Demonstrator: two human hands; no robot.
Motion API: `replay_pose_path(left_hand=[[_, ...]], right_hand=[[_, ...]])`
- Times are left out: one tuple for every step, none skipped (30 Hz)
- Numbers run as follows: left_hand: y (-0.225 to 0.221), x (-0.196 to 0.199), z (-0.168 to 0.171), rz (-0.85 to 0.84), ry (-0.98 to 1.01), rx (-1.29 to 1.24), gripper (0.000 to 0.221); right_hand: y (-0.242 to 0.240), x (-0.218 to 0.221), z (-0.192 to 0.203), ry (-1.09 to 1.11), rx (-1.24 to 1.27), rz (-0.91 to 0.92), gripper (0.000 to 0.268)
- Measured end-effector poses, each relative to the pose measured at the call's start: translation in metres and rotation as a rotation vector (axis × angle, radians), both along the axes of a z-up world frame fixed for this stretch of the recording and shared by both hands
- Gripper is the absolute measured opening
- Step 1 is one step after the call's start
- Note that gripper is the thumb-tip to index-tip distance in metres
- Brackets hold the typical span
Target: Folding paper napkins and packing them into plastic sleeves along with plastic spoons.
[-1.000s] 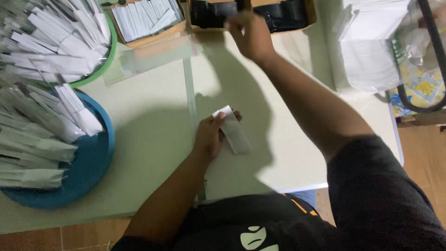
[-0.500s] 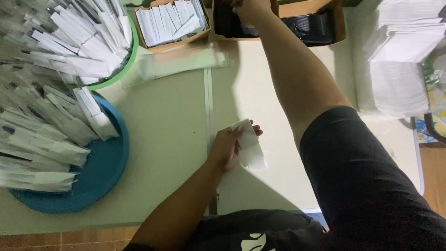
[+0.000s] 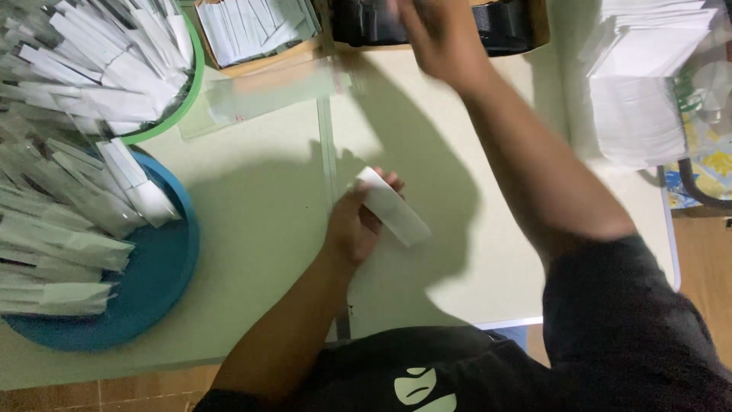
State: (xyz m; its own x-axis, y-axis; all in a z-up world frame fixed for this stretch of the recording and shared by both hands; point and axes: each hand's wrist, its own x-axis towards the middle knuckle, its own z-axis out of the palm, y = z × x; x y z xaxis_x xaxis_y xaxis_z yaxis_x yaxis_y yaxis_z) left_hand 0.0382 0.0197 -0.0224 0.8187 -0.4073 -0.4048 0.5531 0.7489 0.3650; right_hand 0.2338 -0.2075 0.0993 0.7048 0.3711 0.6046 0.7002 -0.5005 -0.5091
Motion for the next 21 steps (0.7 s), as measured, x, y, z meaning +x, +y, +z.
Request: replay_pose_path(left_hand=[[0.003,0.002,-0.005,0.0,-0.001,-0.005,0.036],[0.006,0.004,-0.009,0.04,-0.028,-0.037,0.04],[0.008,0.006,-0.013,0.081,-0.056,-0.07,0.046],[0.008,0.006,-0.014,0.082,-0.053,-0.071,0.046],[0.009,0.005,-0.015,0.084,-0.102,-0.103,0.045],[0.009,0.007,-0.016,0.087,-0.153,-0.135,0.045],[0.007,0.008,-0.021,0.089,-0.154,-0.138,0.045],[0.007,0.009,-0.026,0.091,-0.123,-0.136,0.053],[0.006,0.01,-0.031,0.093,-0.092,-0.134,0.062],[0.005,0.012,-0.032,0.09,-0.096,-0.138,0.062],[0.003,0.013,-0.033,0.086,-0.117,-0.148,0.062],[0.003,0.011,-0.034,0.082,-0.13,-0.155,0.062],[0.004,0.008,-0.032,0.08,-0.127,-0.154,0.062],[0.005,0.008,-0.028,0.075,-0.134,-0.146,0.062],[0.005,0.008,-0.025,0.069,-0.142,-0.139,0.061],[0.005,0.008,-0.026,0.065,-0.14,-0.137,0.061],[0.005,0.008,-0.027,0.055,-0.147,-0.144,0.061],[0.005,0.008,-0.028,0.043,-0.156,-0.153,0.06],[0.005,0.007,-0.026,0.039,-0.156,-0.153,0.06],[0.005,0.006,-0.024,0.026,-0.161,-0.157,0.06],[0.006,0.006,-0.022,0.013,-0.165,-0.16,0.061]], right_hand=[[0.013,-0.045,0.004,-0.001,-0.005,0.0,0.012],[0.025,-0.091,0.007,0.173,0.104,0.015,0.004],[0.036,-0.136,0.01,0.348,0.212,0.034,0.011],[0.043,-0.164,0.007,0.351,0.21,0.034,0.011],[0.049,-0.192,0.005,0.514,0.237,-0.05,0.011],[0.054,-0.219,0.002,0.675,0.262,-0.135,0.011],[0.052,-0.228,-0.016,0.674,0.259,-0.135,0.011],[0.05,-0.238,-0.036,0.721,0.296,-0.27,0.014],[0.048,-0.248,-0.055,0.764,0.333,-0.407,0.018],[0.047,-0.251,-0.061,0.759,0.332,-0.409,0.018],[0.045,-0.254,-0.068,0.752,0.362,-0.459,0.019],[0.045,-0.26,-0.075,0.752,0.393,-0.509,0.022],[0.05,-0.265,-0.07,0.754,0.394,-0.51,0.022],[0.056,-0.268,-0.065,0.788,0.427,-0.51,0.027],[0.061,-0.27,-0.059,0.822,0.46,-0.509,0.032],[0.063,-0.271,-0.055,0.823,0.463,-0.512,0.032],[0.065,-0.271,-0.051,0.861,0.469,-0.501,0.039],[0.067,-0.271,-0.046,0.896,0.475,-0.492,0.046],[0.065,-0.271,-0.049,0.894,0.478,-0.496,0.046],[0.065,-0.27,-0.051,0.905,0.504,-0.481,0.051],[0.064,-0.27,-0.054,0.915,0.53,-0.466,0.055]])
